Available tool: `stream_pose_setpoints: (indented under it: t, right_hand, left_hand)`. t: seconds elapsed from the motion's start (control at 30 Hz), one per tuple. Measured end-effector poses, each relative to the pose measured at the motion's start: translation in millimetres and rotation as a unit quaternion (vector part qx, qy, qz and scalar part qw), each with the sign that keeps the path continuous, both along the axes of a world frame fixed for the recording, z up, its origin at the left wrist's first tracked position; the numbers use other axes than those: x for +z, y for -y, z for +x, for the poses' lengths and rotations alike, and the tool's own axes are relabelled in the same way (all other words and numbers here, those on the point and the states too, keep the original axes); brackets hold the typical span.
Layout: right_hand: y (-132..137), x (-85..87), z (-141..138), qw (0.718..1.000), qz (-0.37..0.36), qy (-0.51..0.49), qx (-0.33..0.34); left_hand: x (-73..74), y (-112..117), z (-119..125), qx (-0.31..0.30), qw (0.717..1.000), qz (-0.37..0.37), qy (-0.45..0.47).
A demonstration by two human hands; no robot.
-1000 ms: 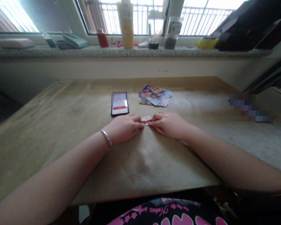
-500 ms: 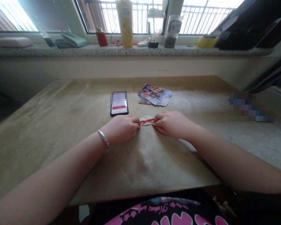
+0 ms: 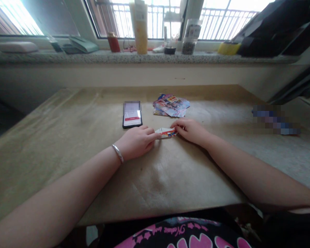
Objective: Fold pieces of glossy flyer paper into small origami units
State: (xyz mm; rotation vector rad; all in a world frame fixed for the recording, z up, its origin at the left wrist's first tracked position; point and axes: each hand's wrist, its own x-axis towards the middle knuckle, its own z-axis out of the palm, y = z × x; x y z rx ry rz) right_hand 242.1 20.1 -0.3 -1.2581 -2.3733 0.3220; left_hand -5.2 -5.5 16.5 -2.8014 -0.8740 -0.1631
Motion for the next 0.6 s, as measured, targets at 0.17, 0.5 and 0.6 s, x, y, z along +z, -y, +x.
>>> stream_pose_setpoints:
  t: [0.17,0.5,0.6]
  right_hand:
    - [-1.8,-7.1,-1.8,0.998,0.042,0.034,0.022]
    - [6.3,-0.8,-8.8,0.997,-0.075,0.001,0.005]
    - [9.0,1.9,-10.1,0.994,-0.11,0.003,0.011]
  left_hand:
    - [-3.4,2.5,1.6,-0.025,0.998,0.049,-0.01]
    - [-8.3,0.9,3.3,-0.009,0.998,0.03,0.045]
    - [-10.3,-1.4,1.6,-0.003,0.998,0.006,0.066]
